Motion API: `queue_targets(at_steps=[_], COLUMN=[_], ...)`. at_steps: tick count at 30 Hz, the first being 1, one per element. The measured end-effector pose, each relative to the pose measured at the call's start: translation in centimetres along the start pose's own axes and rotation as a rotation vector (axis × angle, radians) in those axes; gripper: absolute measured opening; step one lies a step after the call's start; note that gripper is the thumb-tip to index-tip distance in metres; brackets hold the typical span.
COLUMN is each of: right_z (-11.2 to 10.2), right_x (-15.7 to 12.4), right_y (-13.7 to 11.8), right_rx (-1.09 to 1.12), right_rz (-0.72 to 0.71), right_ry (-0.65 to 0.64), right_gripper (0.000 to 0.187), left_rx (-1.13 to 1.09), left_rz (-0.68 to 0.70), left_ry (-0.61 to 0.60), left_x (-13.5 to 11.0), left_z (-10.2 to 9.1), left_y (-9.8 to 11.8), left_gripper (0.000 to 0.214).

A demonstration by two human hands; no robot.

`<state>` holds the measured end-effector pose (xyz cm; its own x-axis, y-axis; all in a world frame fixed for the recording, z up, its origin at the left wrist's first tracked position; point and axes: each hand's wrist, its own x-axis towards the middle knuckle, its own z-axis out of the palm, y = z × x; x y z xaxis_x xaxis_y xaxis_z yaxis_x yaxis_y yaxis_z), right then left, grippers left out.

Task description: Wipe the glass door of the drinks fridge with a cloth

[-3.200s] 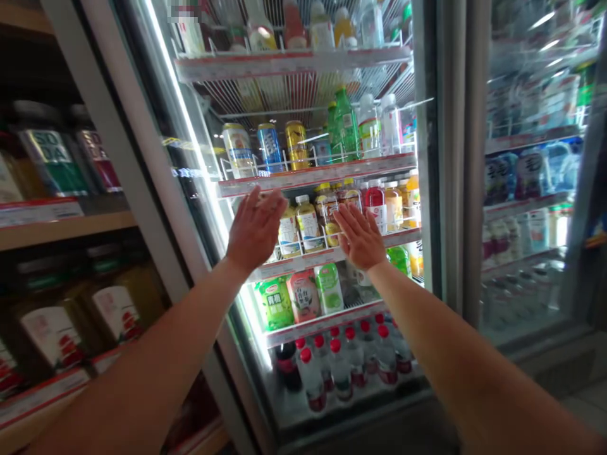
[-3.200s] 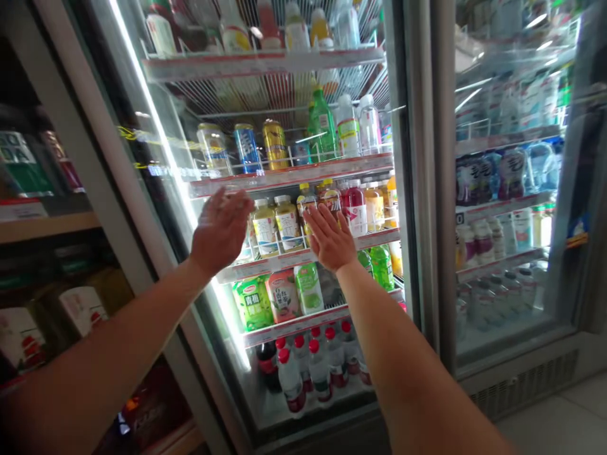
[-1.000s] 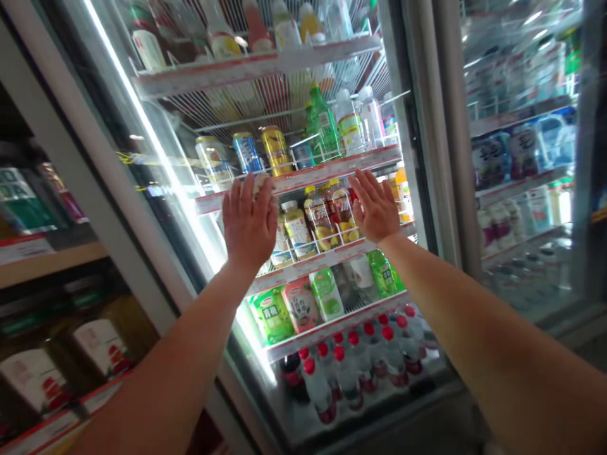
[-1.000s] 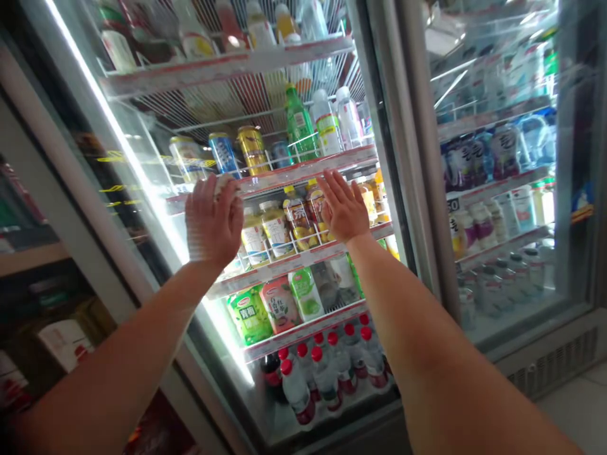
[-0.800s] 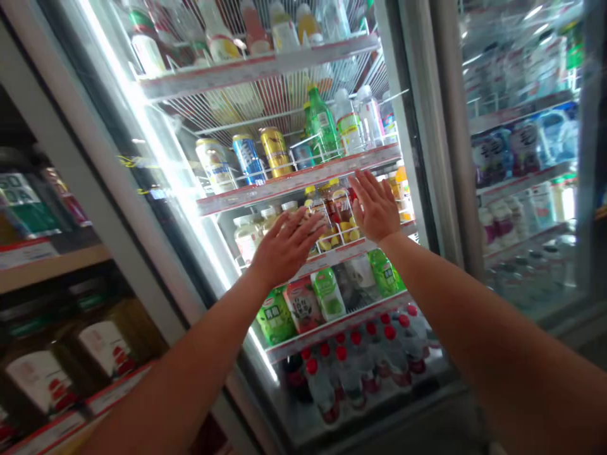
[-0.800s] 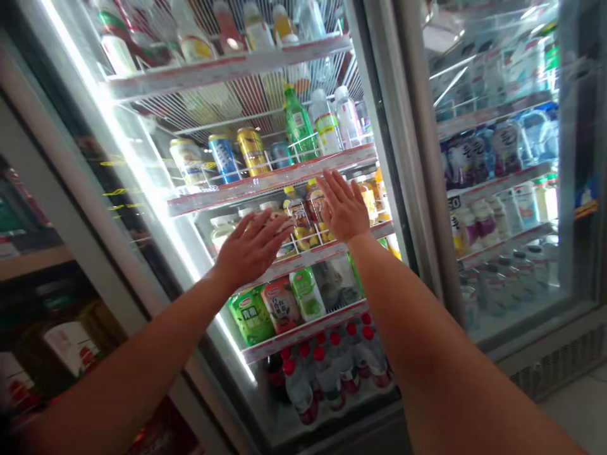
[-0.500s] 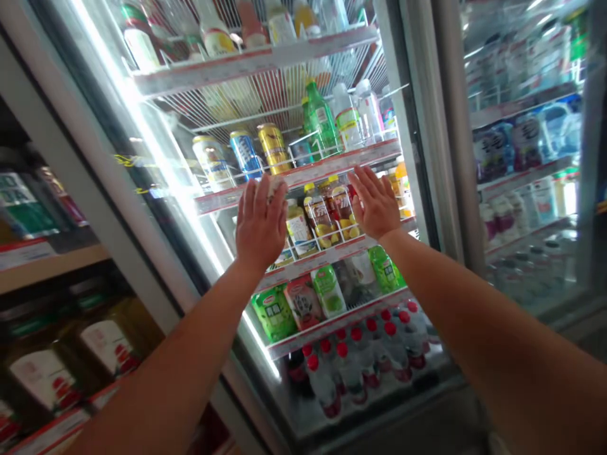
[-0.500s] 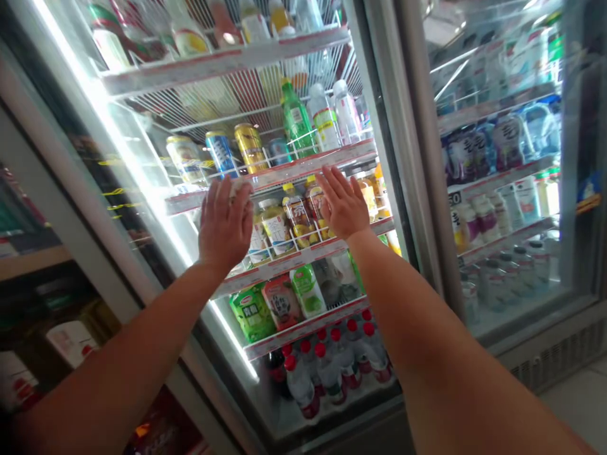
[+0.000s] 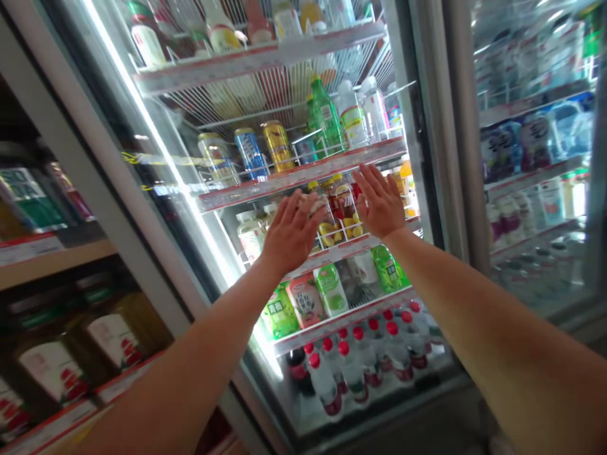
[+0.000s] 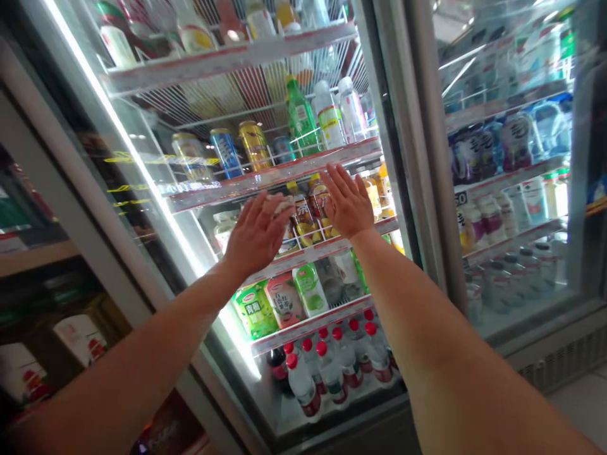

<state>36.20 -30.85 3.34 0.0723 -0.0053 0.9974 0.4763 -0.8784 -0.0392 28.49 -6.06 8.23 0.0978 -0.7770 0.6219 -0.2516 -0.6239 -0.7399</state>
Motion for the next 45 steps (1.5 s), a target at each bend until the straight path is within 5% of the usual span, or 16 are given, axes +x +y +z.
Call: queue_targets(at_steps=[3, 8, 15, 20, 27, 33, 38, 45], right_z=[0.0, 0.0, -0.2, -0.2, 0.0, 0.0, -0.1, 0.1], right_x=[0.0, 0.0, -0.1, -0.1, -0.3, -0.5, -0.4, -0.5], right_y=[0.1, 0.1, 0.1, 0.3, 0.6, 0.7, 0.5, 0.5], right_rx=[-0.002, -0.008, 0.011, 0.019, 0.009, -0.004, -0.012, -0.027], right_rz=[-0.005, -0.011, -0.009, -0.016, -0.040, -0.037, -0.045, -0.051], right_ry=[0.000, 0.002, 0.004, -0.003, 0.031, 0.057, 0.062, 0.085], right_gripper=[0.058, 0.058, 0.057, 0.059, 0.058, 0.056, 0.055, 0.054], left_rx=[0.034, 0.119, 0.004, 0.031, 0.007, 0.076, 0.005, 0.037], left_rz=[0.074, -0.368, -0.054, -0.368, -0.058, -0.307, -0.004, -0.247], left_ry=[-0.027, 0.179, -0.054, 0.082, -0.071, 0.063, -0.056, 0.043], left_x=[0.1, -0.2, -0.4, -0.2, -0.7, -0.7, -1.0, -0.8], left_z=[-0.4, -0.7, -0.4, -1.0, -0.9, -0.8, -0.4, -0.2], left_y=[-0.8, -2.5, -0.5, -2.4, -1.1, -0.9, -0.5, -0.1], left_gripper=[0.050, 0.057, 0.051, 0.052, 0.047, 0.049, 0.052, 0.050])
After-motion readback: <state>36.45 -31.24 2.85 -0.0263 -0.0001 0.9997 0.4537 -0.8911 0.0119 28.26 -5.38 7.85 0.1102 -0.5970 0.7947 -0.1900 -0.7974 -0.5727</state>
